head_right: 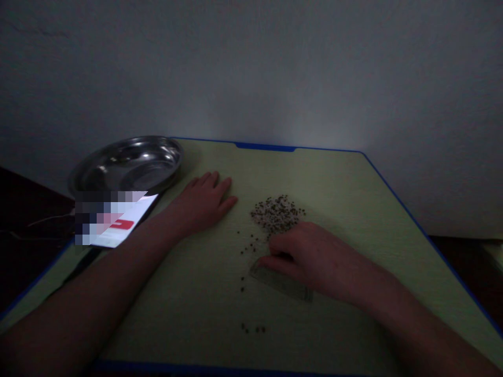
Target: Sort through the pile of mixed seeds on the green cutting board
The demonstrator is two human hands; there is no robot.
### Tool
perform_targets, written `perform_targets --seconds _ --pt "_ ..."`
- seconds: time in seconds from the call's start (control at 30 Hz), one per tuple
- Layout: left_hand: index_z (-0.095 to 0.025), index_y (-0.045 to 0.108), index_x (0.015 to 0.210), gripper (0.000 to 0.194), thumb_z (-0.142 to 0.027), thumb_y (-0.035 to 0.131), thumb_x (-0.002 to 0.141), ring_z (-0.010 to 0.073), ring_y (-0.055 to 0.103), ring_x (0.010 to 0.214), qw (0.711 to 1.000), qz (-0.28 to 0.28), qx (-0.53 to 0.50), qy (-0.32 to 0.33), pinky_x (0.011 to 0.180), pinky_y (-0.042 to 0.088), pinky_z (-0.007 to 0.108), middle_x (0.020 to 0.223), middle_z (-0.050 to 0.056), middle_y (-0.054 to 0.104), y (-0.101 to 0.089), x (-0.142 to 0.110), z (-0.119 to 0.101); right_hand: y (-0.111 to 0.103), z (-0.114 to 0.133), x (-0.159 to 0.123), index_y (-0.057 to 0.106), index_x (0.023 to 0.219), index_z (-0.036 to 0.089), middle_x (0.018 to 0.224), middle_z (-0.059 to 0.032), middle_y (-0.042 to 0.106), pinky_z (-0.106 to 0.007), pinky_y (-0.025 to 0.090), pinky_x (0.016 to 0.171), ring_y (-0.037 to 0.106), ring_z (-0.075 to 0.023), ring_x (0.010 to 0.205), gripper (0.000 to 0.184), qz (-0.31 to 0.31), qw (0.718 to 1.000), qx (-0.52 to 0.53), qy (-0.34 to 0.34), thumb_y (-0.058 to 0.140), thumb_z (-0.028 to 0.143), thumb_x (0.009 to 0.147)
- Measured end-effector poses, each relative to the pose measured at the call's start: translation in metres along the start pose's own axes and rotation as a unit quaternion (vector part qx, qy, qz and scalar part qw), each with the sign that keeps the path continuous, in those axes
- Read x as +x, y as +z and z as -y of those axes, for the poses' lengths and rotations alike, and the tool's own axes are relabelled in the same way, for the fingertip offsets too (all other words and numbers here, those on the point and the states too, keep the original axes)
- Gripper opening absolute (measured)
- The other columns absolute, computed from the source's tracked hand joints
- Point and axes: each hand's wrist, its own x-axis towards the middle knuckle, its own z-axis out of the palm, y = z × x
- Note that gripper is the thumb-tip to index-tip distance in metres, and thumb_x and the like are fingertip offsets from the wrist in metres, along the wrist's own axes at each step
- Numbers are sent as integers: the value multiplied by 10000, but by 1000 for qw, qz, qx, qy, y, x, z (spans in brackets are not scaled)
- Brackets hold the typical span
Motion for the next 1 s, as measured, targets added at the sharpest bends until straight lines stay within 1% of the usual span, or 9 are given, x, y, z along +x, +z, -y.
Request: perform_targets --seconds 0.1,0.27,0.47,0.57,0.77,0.87,1.0 --pt "-153 465 1313 496 -460 310 956 326 442 1260 1000 -2 -2 0 1024 348 473 1350 182 495 1 0 0 -1 2 0 543 602 177 511 48 456 -228 250 481 418 -74 465 421 5 1000 18 -3 503 437 931" --pt "-167 468 1311 487 -461 316 954 322 435 1266 1000 7 -11 -7 1027 343 470 1356 172 497 0 0 0 4 8 0 550 608 175 541 37 504 -232 267 499 447 -78 492 418 18 999 35 -27 504 431 935" --pt "-141 445 1338 520 -466 297 960 338 395 1304 1000 7 -8 -4 1044 324 483 1403 201 450 -1 0 -1 1 0 0 553 611 180 515 46 474 -234 260 491 427 -80 473 397 4 1000 17 -1 513 415 929" --pt "-146 443 1341 513 -461 304 960 329 404 1297 1000 1 -11 -1 1042 329 478 1383 189 472 1 0 0 0 0 0 545 603 181 508 51 460 -232 257 481 414 -78 466 405 -1 1000 25 7 516 421 928" --pt "-156 467 1315 493 -456 311 957 327 434 1269 1000 1 -6 -3 1032 341 478 1361 182 489 0 0 -1 4 6 2 560 601 179 523 43 480 -237 257 489 428 -79 471 412 15 999 38 -20 519 429 926" --pt "-147 465 1318 499 -456 313 956 328 433 1272 1000 2 -7 -5 1032 341 478 1362 189 488 0 -1 -1 2 2 3 549 597 180 510 46 458 -234 256 488 430 -82 470 398 -1 1000 19 2 513 402 926" --pt "-161 455 1328 504 -468 308 956 321 411 1296 1000 -1 -8 -6 1045 327 482 1382 177 480 1 -1 -1 -1 -3 3 533 592 181 499 50 448 -225 254 474 428 -80 460 407 -16 1000 15 20 506 416 923"
